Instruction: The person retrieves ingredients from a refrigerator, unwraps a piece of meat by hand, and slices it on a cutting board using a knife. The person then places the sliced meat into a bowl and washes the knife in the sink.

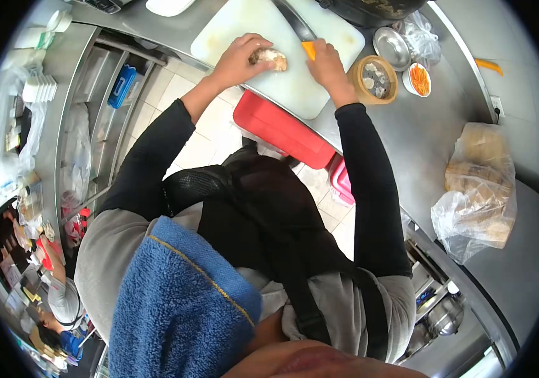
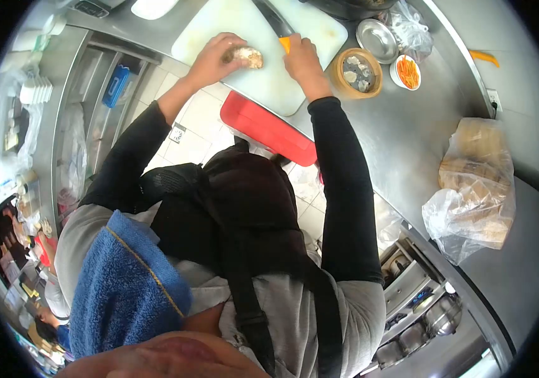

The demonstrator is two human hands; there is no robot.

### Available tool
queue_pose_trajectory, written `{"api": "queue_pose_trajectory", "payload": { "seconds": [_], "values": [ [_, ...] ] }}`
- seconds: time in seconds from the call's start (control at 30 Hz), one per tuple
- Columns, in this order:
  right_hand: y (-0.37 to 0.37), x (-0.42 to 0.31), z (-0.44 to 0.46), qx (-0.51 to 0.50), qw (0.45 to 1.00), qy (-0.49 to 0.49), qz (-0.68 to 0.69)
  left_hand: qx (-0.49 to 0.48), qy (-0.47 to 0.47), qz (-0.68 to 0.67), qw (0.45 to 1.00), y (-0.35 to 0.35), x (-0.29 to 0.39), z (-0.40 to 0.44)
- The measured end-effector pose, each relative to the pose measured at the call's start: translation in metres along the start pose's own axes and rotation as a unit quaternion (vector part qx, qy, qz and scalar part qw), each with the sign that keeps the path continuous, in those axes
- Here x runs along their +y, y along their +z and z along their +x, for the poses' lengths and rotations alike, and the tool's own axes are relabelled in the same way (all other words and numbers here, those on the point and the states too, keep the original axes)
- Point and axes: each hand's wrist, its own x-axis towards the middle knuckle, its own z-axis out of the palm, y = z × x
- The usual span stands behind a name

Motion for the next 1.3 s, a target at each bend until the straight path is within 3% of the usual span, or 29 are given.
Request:
{"api": "queue_pose_trajectory", "payload": {
  "seconds": [0.07,0.17,0.23,0.37,0.47,0.83,1.17,1.3],
  "values": [
    [0.004,-0.001,0.007,-0.009,0.999,0.018,-0.042,0.047,-0.038,-0.007,0.998,0.008,0.004,-0.005],
    [-0.028,-0.015,-0.014,-0.027,0.995,0.086,0.038,0.085,-0.042,0.017,0.995,0.022,0.009,-0.009],
    [-0.05,-0.025,-0.047,0.004,0.999,0.047,0.02,0.093,-0.024,0.038,0.995,0.026,0.006,-0.007],
    [-0.078,-0.033,-0.113,-0.049,0.995,-0.024,-0.088,0.106,-0.029,0.031,0.993,0.04,-0.004,-0.005],
    [-0.106,-0.049,-0.132,-0.111,0.979,0.008,-0.17,0.12,-0.027,0.014,0.992,0.053,-0.006,-0.003],
    [-0.134,-0.059,-0.129,-0.199,0.959,0.008,-0.203,0.121,-0.028,0.055,0.991,0.058,-0.006,-0.001],
    [-0.057,-0.037,-0.094,-0.181,0.981,0.008,-0.065,0.102,-0.025,0.05,0.993,0.057,-0.01,0.0],
    [-0.003,-0.031,-0.078,-0.118,0.993,-0.002,-0.011,0.099,-0.029,0.045,0.994,0.058,-0.01,0.001]
  ]
}}
